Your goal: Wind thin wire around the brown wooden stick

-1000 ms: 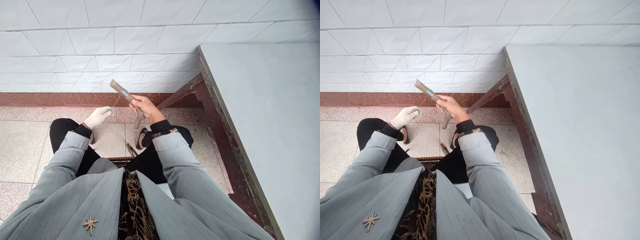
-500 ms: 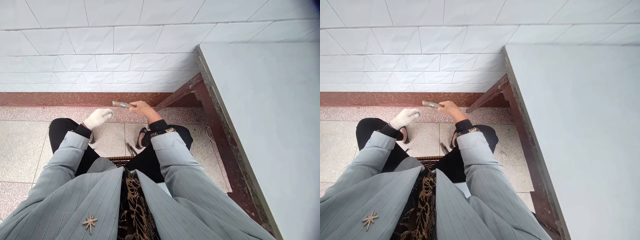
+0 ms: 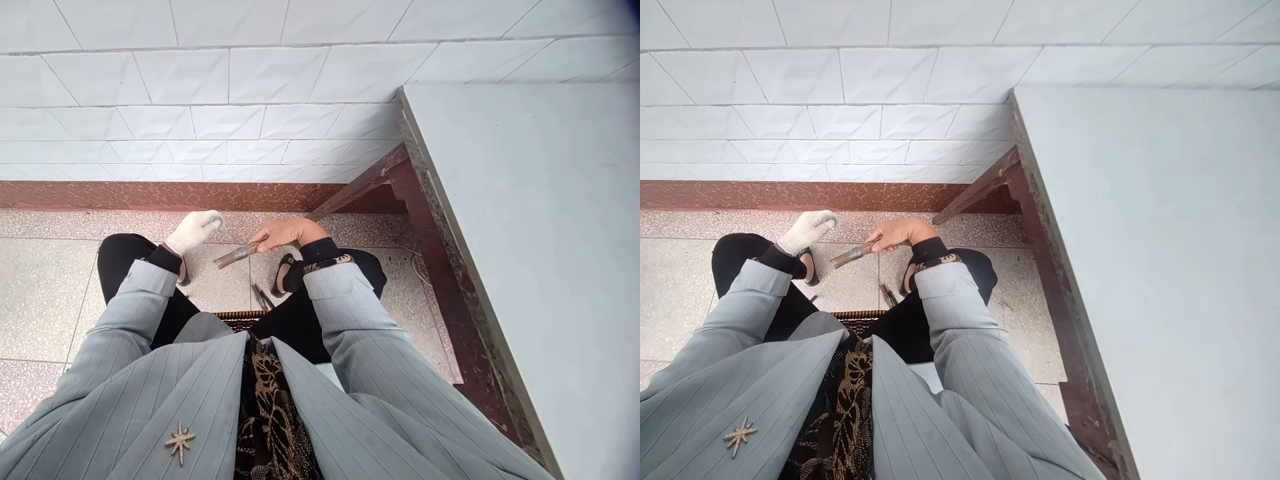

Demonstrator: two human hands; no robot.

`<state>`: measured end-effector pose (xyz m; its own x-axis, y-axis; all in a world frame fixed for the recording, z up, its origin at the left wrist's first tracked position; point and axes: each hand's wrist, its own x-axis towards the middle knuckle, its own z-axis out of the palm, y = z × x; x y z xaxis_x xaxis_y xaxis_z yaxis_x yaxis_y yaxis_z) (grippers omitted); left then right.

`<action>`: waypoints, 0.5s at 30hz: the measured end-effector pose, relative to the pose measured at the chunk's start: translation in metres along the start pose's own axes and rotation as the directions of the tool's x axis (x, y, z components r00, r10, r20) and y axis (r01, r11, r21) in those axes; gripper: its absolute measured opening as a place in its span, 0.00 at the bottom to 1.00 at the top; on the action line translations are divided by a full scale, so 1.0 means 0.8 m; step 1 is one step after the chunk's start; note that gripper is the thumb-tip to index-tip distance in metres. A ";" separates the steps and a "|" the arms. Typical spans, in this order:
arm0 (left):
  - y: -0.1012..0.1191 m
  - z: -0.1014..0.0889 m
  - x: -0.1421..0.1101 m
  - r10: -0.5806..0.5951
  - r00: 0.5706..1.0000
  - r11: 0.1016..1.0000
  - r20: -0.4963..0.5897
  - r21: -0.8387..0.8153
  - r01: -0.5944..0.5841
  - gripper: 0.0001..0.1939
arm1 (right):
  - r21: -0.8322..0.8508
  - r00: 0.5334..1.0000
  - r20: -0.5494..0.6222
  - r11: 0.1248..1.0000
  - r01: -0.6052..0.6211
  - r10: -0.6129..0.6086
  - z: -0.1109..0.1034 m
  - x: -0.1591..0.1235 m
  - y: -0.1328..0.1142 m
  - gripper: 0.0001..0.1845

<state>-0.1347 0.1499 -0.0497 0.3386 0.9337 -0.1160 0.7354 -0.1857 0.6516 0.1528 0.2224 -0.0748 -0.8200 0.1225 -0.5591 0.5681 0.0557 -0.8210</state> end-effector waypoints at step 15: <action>0.008 0.015 0.004 -0.048 0.996 0.976 0.081 -0.209 0.064 0.12 | 0.365 0.649 -0.752 0.752 0.549 -0.110 0.008 -0.015 -0.024 0.31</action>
<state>-0.1216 0.1477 -0.0549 0.3495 0.9137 -0.2072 0.6163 -0.0576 0.7854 0.1510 0.2133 -0.0534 -0.5427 0.8191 -0.1862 -0.0488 -0.2520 -0.9665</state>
